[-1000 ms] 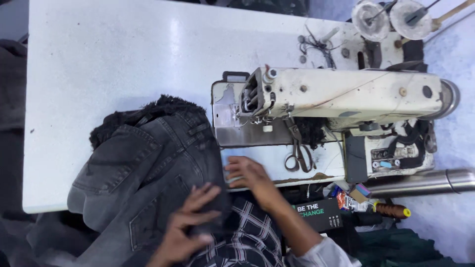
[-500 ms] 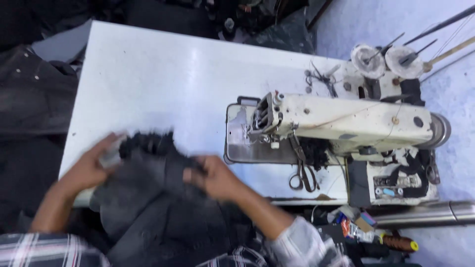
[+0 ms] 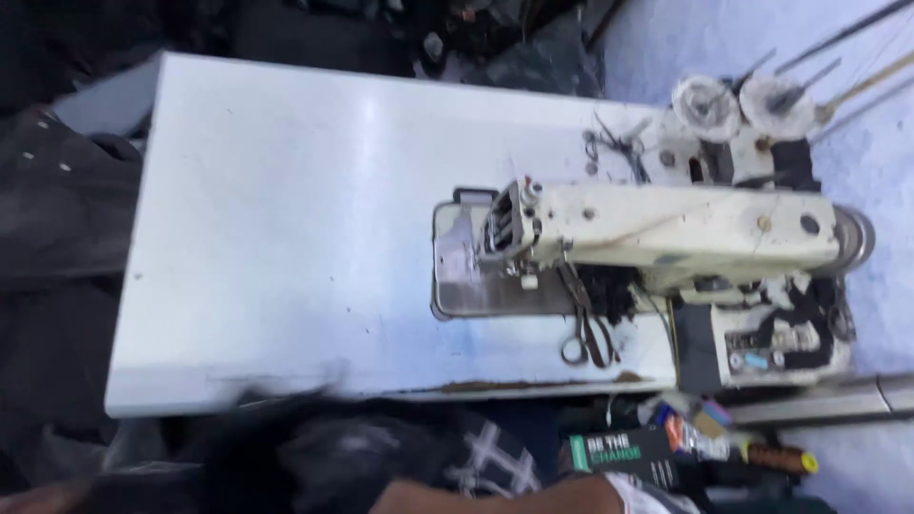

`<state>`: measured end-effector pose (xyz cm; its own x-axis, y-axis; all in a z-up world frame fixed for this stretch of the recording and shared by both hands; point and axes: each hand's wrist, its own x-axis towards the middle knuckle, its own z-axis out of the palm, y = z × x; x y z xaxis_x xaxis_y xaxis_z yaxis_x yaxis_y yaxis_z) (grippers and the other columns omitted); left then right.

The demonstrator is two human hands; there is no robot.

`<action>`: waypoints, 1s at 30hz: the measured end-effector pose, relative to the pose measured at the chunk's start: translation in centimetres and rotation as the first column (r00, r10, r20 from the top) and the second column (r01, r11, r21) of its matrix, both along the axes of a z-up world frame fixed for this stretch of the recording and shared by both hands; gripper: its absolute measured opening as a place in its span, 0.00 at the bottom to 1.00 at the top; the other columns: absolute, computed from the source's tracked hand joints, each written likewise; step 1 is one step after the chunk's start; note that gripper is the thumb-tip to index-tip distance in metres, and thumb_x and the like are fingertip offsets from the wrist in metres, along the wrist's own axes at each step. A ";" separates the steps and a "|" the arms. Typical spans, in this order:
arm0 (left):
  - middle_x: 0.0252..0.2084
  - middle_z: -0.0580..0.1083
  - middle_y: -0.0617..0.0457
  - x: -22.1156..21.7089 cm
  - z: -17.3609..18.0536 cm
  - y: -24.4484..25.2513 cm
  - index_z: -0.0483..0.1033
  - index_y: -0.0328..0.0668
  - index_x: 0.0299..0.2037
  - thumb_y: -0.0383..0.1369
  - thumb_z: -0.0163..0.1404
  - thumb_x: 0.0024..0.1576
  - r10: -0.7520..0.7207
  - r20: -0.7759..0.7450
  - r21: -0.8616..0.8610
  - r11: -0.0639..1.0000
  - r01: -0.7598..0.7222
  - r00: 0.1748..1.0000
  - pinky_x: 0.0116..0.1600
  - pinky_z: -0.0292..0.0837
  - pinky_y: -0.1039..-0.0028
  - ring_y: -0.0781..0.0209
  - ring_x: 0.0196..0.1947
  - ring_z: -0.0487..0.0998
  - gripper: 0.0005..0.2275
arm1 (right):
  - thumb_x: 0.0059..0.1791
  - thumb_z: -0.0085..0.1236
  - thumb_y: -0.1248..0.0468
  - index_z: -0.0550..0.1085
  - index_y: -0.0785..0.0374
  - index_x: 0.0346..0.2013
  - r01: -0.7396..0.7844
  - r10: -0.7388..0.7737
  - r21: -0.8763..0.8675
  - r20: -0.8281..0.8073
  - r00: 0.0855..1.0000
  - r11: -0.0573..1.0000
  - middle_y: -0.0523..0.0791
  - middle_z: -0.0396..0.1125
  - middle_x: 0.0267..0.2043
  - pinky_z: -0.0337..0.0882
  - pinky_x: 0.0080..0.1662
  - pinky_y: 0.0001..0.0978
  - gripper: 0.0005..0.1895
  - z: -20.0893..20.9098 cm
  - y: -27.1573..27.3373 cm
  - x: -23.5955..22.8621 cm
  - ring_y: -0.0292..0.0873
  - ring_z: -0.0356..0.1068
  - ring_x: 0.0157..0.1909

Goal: The person uses a pair of scissors to trim the frayed edges of a pair of black jeans laid out on a white table. They repeatedly reposition the jeans to access different sections of the hem and side seams, cutting away excess fabric and loose threads.

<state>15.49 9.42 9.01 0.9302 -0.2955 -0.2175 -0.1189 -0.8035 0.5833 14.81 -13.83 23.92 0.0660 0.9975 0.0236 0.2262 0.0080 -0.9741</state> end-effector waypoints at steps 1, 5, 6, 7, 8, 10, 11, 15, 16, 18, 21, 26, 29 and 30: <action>0.66 0.67 0.49 0.4 0.1 -0.7 0.73 0.50 0.59 0.46 0.57 0.52 -0.033 -0.021 0.028 0.999 0.033 0.999 0.68 0.33 0.51 0.49 0.70 0.55 0.24 | 0.55 0.52 0.62 0.71 0.67 0.34 -0.007 0.007 -0.026 0.007 1.000 1.000 0.47 0.68 0.27 0.69 0.36 0.34 0.10 -0.2 -0.2 -0.9 0.40 0.68 0.32; 0.63 0.70 0.49 4.4 1.8 -0.6 0.75 0.49 0.56 0.48 0.56 0.53 -0.048 -0.024 0.183 0.982 0.052 0.999 0.66 0.43 0.52 0.49 0.66 0.61 0.23 | 0.56 0.50 0.63 0.70 0.67 0.31 -0.111 0.115 -0.061 0.069 0.991 0.992 0.48 0.67 0.25 0.68 0.34 0.34 0.12 -3.7 0.2 -2.6 0.41 0.68 0.29; 0.62 0.71 0.49 5.3 2.4 -0.5 0.76 0.49 0.56 0.48 0.56 0.53 -0.065 -0.032 0.218 0.973 0.071 0.997 0.66 0.45 0.53 0.48 0.65 0.62 0.22 | 0.57 0.51 0.64 0.70 0.71 0.31 -0.126 0.099 -0.146 -0.179 0.979 0.981 0.51 0.67 0.24 0.64 0.33 0.38 0.14 -6.4 0.4 -3.9 0.45 0.65 0.27; 0.61 0.72 0.49 6.2 3.0 -0.4 0.76 0.49 0.55 0.49 0.55 0.54 -0.082 -0.041 0.253 0.963 0.090 0.996 0.65 0.47 0.53 0.48 0.65 0.64 0.22 | 0.59 0.51 0.65 0.69 0.74 0.30 -0.159 0.053 -0.227 -0.413 0.909 0.961 0.55 0.67 0.23 0.61 0.32 0.41 0.16 -9.2 0.6 -5.3 0.49 0.63 0.25; 0.60 0.72 0.49 6.7 3.2 -0.3 0.77 0.48 0.54 0.49 0.55 0.54 -0.090 -0.051 0.282 0.954 0.101 0.995 0.65 0.50 0.53 0.48 0.64 0.65 0.22 | 0.59 0.51 0.65 0.69 0.74 0.30 -0.173 0.062 -0.234 -0.419 0.906 0.957 0.55 0.67 0.23 0.61 0.32 0.41 0.16 -11.7 -0.4 -5.8 0.49 0.63 0.25; 0.58 0.74 0.48 7.5 3.9 0.2 0.78 0.48 0.53 0.50 0.55 0.54 -0.101 -0.071 0.342 0.932 0.120 0.992 0.64 0.54 0.54 0.47 0.62 0.68 0.21 | 0.56 0.57 0.63 0.69 0.72 0.41 -0.110 -0.058 -0.366 -0.419 0.906 0.924 0.52 0.68 0.32 0.66 0.38 0.38 0.13 -16.6 -2.4 -7.0 0.44 0.66 0.34; 0.57 0.74 0.48 7.7 4.1 0.6 0.78 0.48 0.52 0.50 0.55 0.55 -0.105 -0.081 0.373 0.919 0.128 0.991 0.63 0.57 0.54 0.47 0.61 0.69 0.21 | 0.56 0.57 0.63 0.69 0.72 0.41 -0.127 -0.045 -0.371 -0.421 0.906 0.920 0.52 0.68 0.32 0.66 0.38 0.38 0.13 -18.3 -3.3 -6.8 0.44 0.66 0.34; 0.54 0.77 0.48 10.5 6.1 1.8 0.80 0.46 0.50 0.52 0.54 0.55 -0.166 -0.099 0.517 0.834 0.193 0.981 0.62 0.66 0.55 0.46 0.57 0.75 0.21 | 0.51 0.59 0.59 0.73 0.66 0.52 0.293 -0.627 -0.635 -0.396 0.671 0.715 0.45 0.74 0.41 0.73 0.45 0.33 0.18 -24.8 -7.5 -4.4 0.39 0.72 0.41; 0.53 0.78 0.48 12.4 6.8 1.5 0.80 0.46 0.49 0.52 0.54 0.56 -0.207 -0.095 0.552 0.803 0.224 0.974 0.61 0.68 0.55 0.46 0.56 0.76 0.21 | 0.49 0.58 0.60 0.77 0.65 0.51 0.490 -0.806 -0.648 -0.386 0.448 0.583 0.43 0.77 0.42 0.75 0.46 0.30 0.18 -26.3 -9.1 -3.2 0.37 0.74 0.40; 0.51 0.79 0.48 15.7 7.0 1.2 0.81 0.46 0.48 0.53 0.53 0.56 -0.289 -0.089 0.615 0.737 0.281 0.953 0.60 0.73 0.56 0.45 0.55 0.79 0.21 | 0.49 0.60 0.62 0.77 0.64 0.51 0.537 -0.805 -0.601 -0.399 0.440 0.591 0.42 0.77 0.44 0.75 0.49 0.30 0.17 -28.8 -13.6 -3.8 0.35 0.74 0.43; 0.43 0.80 0.47 17.3 3.3 0.6 0.83 0.47 0.42 0.52 0.56 0.53 -0.313 -0.028 0.588 0.763 0.269 0.949 0.53 0.77 0.56 0.44 0.46 0.81 0.19 | 0.51 0.66 0.63 0.73 0.70 0.43 0.646 -0.870 -0.604 -0.186 0.456 0.467 0.46 0.69 0.38 0.68 0.45 0.36 0.13 -30.7 -17.7 -5.5 0.39 0.66 0.39; 0.35 0.80 0.48 16.7 2.4 2.2 0.84 0.49 0.38 0.50 0.57 0.51 -0.221 0.092 0.534 0.834 0.139 0.971 0.45 0.79 0.57 0.46 0.38 0.83 0.15 | 0.46 0.66 0.64 0.74 0.65 0.41 0.937 -0.874 0.105 0.406 0.266 0.334 0.49 0.72 0.42 0.70 0.51 0.42 0.12 -12.8 -7.6 -1.6 0.49 0.72 0.48; 0.31 0.81 0.48 16.9 4.0 3.3 0.84 0.51 0.40 0.53 0.59 0.47 -0.263 0.085 0.551 0.816 0.174 0.961 0.57 0.73 0.58 0.49 0.37 0.82 0.19 | 0.51 0.65 0.60 0.72 0.65 0.56 0.806 -0.799 0.202 0.396 0.452 0.556 0.54 0.67 0.61 0.65 0.66 0.49 0.21 -12.3 -3.4 0.7 0.57 0.65 0.66; 0.35 0.81 0.48 17.3 4.8 4.2 0.85 0.53 0.41 0.53 0.62 0.43 -0.179 0.056 0.600 0.792 0.110 0.982 0.59 0.71 0.58 0.48 0.41 0.82 0.21 | 0.47 0.66 0.52 0.67 0.67 0.62 0.733 -0.709 0.161 0.452 0.541 0.661 0.56 0.61 0.68 0.57 0.70 0.52 0.35 -12.4 -2.2 1.5 0.59 0.57 0.73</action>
<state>32.80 13.59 13.83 0.9144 -0.2735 -0.2985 -0.2935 -0.9557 -0.0235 16.35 -16.04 11.47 0.7566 0.6186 0.2116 0.5311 -0.3929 -0.7507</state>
